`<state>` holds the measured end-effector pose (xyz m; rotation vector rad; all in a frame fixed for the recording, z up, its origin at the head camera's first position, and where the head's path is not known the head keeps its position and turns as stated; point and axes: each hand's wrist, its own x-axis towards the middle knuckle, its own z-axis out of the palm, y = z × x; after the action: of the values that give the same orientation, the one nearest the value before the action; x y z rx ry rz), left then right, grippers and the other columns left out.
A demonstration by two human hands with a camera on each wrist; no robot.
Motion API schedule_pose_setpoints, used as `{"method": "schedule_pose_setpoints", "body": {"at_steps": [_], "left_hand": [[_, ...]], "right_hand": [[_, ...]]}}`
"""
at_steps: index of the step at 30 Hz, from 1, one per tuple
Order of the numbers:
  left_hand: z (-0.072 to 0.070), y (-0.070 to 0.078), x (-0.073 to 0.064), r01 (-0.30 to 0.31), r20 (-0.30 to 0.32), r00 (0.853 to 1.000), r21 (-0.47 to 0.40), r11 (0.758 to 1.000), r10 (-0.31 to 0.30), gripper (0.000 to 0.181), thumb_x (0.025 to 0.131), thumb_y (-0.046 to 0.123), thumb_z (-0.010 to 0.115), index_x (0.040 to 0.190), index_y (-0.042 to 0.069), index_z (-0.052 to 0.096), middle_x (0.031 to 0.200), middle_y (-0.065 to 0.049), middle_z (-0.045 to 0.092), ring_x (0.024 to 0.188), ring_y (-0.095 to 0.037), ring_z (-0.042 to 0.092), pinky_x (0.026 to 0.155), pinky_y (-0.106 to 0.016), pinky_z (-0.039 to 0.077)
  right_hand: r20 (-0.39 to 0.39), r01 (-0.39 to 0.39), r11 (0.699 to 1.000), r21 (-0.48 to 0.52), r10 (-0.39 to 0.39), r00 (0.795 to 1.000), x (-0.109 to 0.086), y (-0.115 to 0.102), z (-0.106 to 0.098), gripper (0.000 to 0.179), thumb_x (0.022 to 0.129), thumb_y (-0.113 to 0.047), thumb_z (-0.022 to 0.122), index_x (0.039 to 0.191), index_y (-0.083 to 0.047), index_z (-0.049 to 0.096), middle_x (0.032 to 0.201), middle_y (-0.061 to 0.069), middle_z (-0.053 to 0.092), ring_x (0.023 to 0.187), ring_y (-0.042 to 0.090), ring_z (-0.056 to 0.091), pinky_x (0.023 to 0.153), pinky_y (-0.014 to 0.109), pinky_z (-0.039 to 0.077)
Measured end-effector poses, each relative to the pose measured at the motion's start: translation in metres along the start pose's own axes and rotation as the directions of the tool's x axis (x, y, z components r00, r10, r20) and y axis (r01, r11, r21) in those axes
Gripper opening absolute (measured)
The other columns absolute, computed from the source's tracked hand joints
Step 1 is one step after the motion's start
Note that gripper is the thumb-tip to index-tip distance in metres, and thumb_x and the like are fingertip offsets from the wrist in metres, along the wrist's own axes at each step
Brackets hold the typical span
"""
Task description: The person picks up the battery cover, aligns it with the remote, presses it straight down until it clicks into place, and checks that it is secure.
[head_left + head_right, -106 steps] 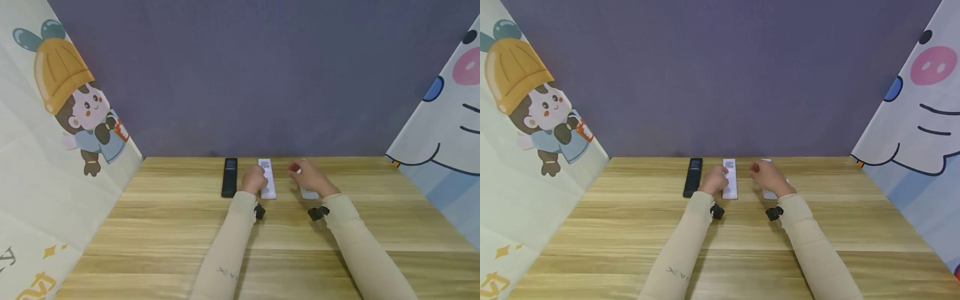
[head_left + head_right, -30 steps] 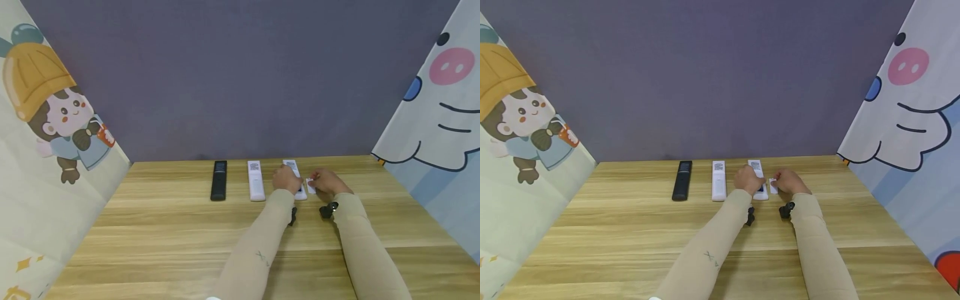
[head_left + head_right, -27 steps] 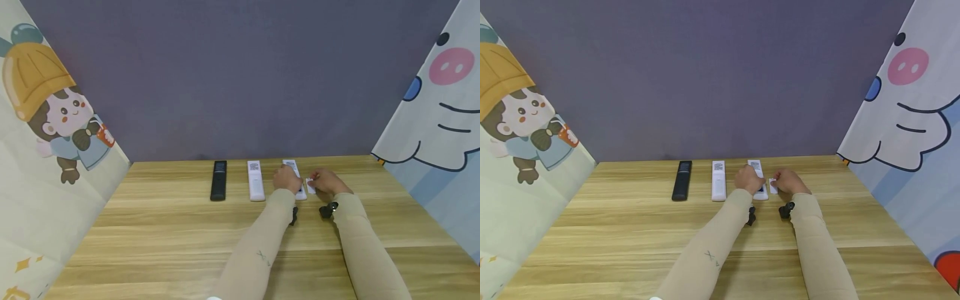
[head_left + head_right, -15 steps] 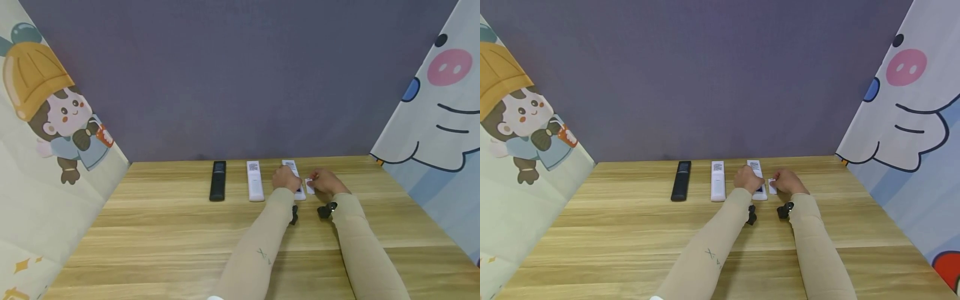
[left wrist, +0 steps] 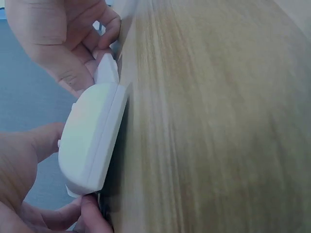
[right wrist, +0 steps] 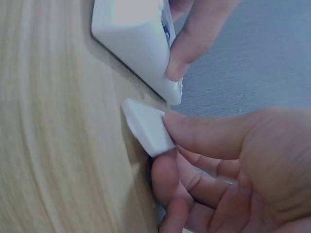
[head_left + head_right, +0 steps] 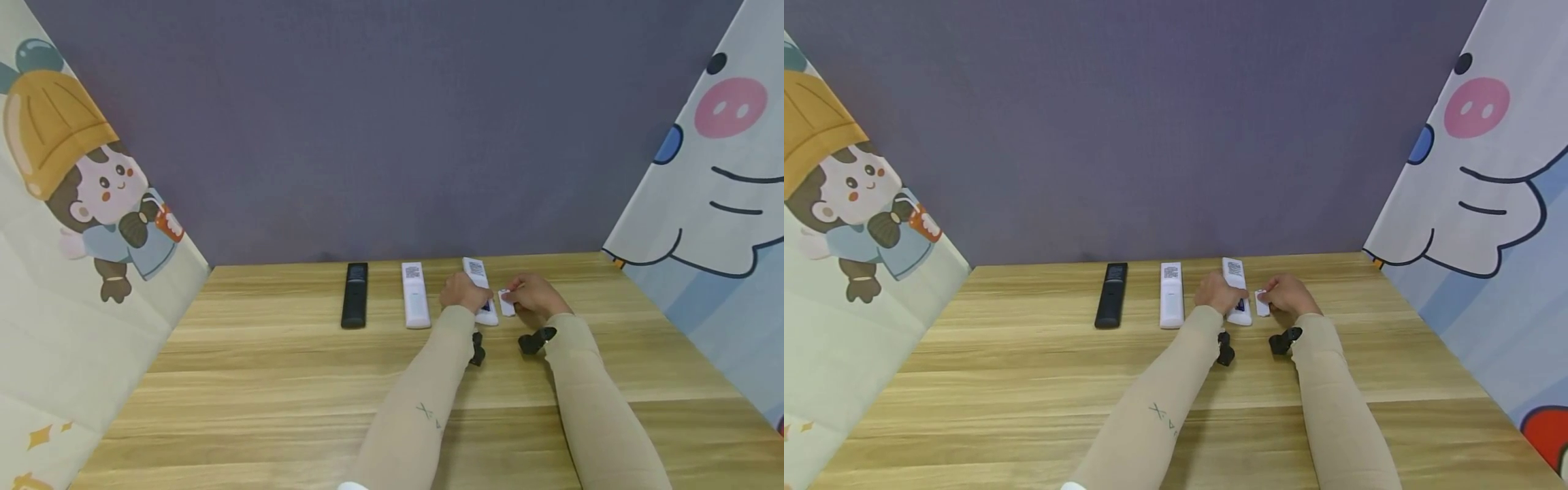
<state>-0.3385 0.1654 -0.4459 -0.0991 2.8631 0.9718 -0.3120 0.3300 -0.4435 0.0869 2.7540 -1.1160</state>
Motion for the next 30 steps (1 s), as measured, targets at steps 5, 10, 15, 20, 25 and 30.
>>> {"method": "schedule_pose_setpoints", "body": {"at_steps": [5, 10, 15, 20, 25, 30], "left_hand": [[0.001, -0.002, 0.0, 0.016, -0.002, 1.0, -0.018, 1.0, -0.016, 0.052, 0.072, 0.051, 0.088, 0.101, 0.012, 0.073, 0.101, -0.005, 0.073, 0.082, -0.021, 0.067, 0.063, -0.035, 0.053], [0.003, -0.003, 0.002, 0.038, -0.014, 0.999, -0.046, 0.998, -0.039, 0.048, 0.068, 0.05, 0.092, 0.088, 0.012, 0.07, 0.086, -0.003, 0.07, 0.07, -0.018, 0.061, 0.057, -0.033, 0.05], [0.003, -0.002, 0.004, 0.044, -0.029, 0.999, -0.043, 0.998, -0.045, 0.048, 0.066, 0.05, 0.093, 0.085, 0.013, 0.069, 0.084, -0.003, 0.07, 0.071, -0.018, 0.062, 0.057, -0.034, 0.05], [0.001, -0.003, 0.004, 0.033, 0.0, 0.999, -0.06, 0.998, -0.033, 0.044, 0.07, 0.05, 0.089, 0.083, 0.013, 0.069, 0.079, -0.002, 0.068, 0.067, -0.017, 0.061, 0.055, -0.034, 0.048], [-0.003, -0.006, 0.004, 0.014, 0.024, 1.0, -0.093, 0.996, -0.012, 0.041, 0.09, 0.052, 0.071, 0.089, 0.011, 0.072, 0.084, -0.006, 0.07, 0.071, -0.02, 0.063, 0.059, -0.036, 0.049], [-0.005, -0.009, 0.005, -0.006, 0.016, 1.0, -0.1, 0.995, 0.008, 0.043, 0.101, 0.046, 0.055, 0.085, 0.01, 0.072, 0.089, -0.009, 0.071, 0.079, -0.022, 0.065, 0.064, -0.037, 0.05]], "right_hand": [[-0.005, -0.012, 0.994, 0.111, 0.012, 1.0, 0.003, 0.001, 0.002, 0.026, 0.099, -0.012, 0.062, 0.115, 0.009, 0.06, 0.097, 0.013, 0.066, 0.074, 0.014, 0.062, 0.068, 0.028, 0.052], [0.003, -0.024, 0.978, 0.208, 0.024, 1.0, 0.007, 0.007, 0.001, 0.033, 0.103, -0.014, 0.058, 0.125, 0.01, 0.057, 0.105, 0.011, 0.066, 0.078, 0.011, 0.063, 0.071, 0.026, 0.054], [-0.05, -0.003, 0.947, 0.322, 0.02, 0.999, 0.009, 0.013, 0.002, 0.035, 0.103, -0.014, 0.058, 0.128, 0.01, 0.056, 0.09, -0.003, 0.065, 0.075, 0.006, 0.06, 0.068, 0.022, 0.051], [-0.063, 0.017, 0.764, 0.645, 0.031, 0.998, 0.012, 0.021, 0.005, 0.014, 0.102, -0.007, 0.06, 0.114, 0.0, 0.06, 0.08, -0.009, 0.061, 0.064, 0.002, 0.056, 0.06, 0.018, 0.05], [-0.068, 0.034, 0.652, 0.757, 0.027, 0.997, 0.015, 0.028, 0.005, 0.006, 0.102, -0.006, 0.059, 0.102, -0.011, 0.062, 0.079, -0.009, 0.061, 0.063, 0.002, 0.053, 0.058, 0.017, 0.046], [-0.083, 0.058, 0.63, 0.774, 0.01, 0.996, 0.013, 0.033, 0.002, 0.012, 0.103, -0.004, 0.056, 0.098, -0.013, 0.063, 0.074, -0.009, 0.059, 0.06, 0.003, 0.049, 0.056, 0.018, 0.041]]}}
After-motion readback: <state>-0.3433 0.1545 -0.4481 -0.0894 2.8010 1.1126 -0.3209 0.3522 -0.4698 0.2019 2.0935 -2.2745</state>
